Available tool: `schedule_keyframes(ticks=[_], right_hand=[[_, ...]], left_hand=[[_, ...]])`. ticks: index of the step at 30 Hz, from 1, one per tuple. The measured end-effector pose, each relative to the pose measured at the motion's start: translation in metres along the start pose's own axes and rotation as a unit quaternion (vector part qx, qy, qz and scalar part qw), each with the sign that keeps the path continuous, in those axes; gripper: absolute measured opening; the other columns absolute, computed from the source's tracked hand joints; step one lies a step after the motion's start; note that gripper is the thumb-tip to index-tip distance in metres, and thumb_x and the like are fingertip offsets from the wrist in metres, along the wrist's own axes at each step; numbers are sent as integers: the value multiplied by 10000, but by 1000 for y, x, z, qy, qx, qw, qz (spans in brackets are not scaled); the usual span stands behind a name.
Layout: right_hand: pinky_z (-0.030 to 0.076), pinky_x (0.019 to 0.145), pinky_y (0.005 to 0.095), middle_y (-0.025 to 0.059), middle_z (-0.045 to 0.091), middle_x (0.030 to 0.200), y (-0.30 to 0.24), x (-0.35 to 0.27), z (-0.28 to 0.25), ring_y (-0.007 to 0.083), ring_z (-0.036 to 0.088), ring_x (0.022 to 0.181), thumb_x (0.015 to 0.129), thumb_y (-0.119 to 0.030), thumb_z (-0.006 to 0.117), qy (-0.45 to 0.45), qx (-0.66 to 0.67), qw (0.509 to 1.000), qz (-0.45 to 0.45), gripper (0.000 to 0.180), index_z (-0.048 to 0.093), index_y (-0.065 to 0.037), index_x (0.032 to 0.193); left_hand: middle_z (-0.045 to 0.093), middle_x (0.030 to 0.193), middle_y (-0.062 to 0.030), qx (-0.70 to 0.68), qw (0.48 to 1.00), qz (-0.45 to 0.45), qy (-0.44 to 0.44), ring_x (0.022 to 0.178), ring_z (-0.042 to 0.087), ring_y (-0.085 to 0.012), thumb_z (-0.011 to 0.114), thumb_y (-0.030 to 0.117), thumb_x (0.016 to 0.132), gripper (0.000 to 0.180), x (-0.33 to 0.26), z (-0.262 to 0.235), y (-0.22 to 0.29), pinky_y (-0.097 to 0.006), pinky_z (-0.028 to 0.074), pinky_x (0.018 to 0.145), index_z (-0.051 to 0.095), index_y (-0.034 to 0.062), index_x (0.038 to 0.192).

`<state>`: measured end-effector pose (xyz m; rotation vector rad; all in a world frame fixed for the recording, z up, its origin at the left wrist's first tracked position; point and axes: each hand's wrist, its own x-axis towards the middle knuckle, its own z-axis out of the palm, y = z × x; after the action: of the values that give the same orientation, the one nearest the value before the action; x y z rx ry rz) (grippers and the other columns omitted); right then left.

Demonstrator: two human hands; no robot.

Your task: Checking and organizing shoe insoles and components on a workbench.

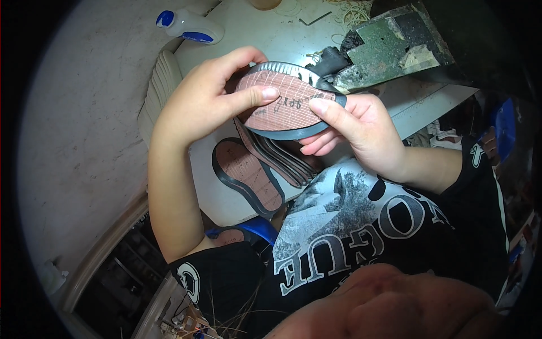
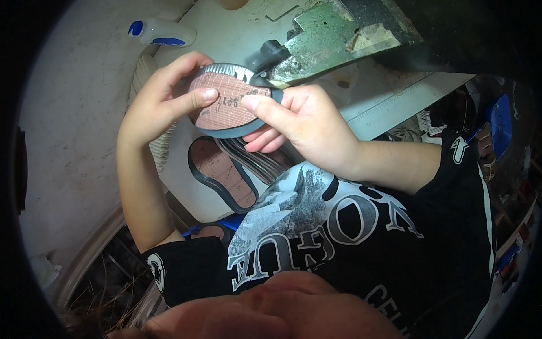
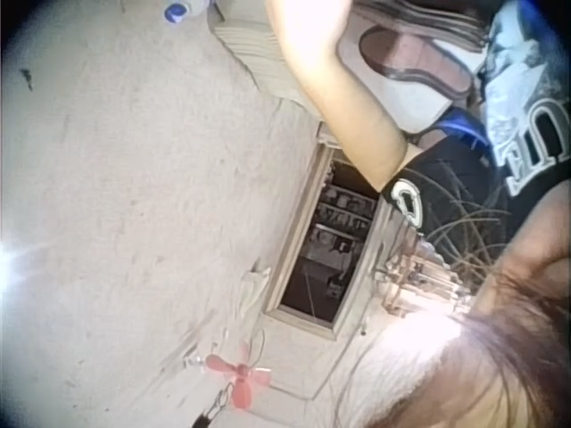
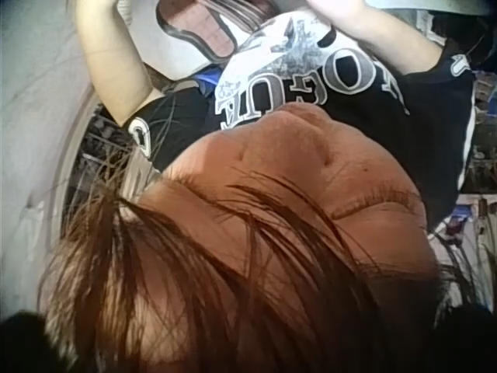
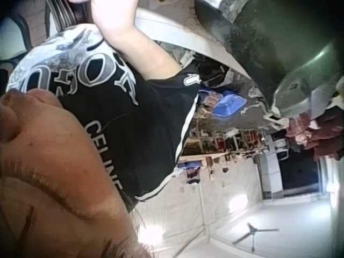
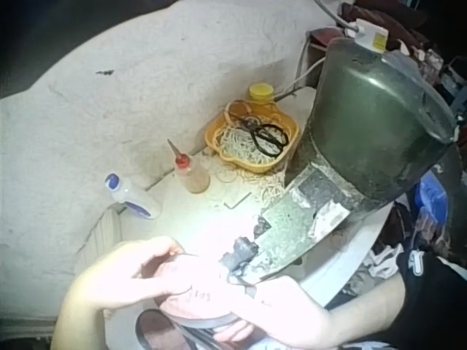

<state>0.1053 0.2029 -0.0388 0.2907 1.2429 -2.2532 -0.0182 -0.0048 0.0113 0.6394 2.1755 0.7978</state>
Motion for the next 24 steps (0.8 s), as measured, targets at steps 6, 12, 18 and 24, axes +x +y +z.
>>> schedule_keyframes(ticks=[6,12,18,24], right_hand=[[574,611,249,189,681,853,4,12,-4,211,706,729,949,-332,580,-7,-3,1000,-4,446,623,105,870],[554,609,221,136,695,838,10,42,-10,173,696,720,924,-325,603,-24,-27,999,-23,386,653,54,870],[523,652,217,74,699,818,20,50,-14,118,666,711,887,-317,641,-49,-91,993,-61,313,677,-7,864],[507,684,234,46,678,825,41,30,-14,78,626,766,923,-199,622,-49,-98,977,-181,233,635,30,962]], left_hand=[[600,720,-95,1,992,-4,129,655,569,-163,700,389,818,436,-21,29,-9,-313,464,613,589,9,999],[561,655,-72,-101,976,-106,164,592,494,-108,678,407,854,442,-23,46,-18,-281,415,532,558,-13,922],[632,783,-40,-206,947,-196,149,634,588,-78,620,406,909,412,-18,61,-7,-226,477,519,590,0,973],[655,685,-88,-231,930,-220,180,475,611,-123,623,457,891,454,-16,64,1,-219,502,435,612,4,882]])
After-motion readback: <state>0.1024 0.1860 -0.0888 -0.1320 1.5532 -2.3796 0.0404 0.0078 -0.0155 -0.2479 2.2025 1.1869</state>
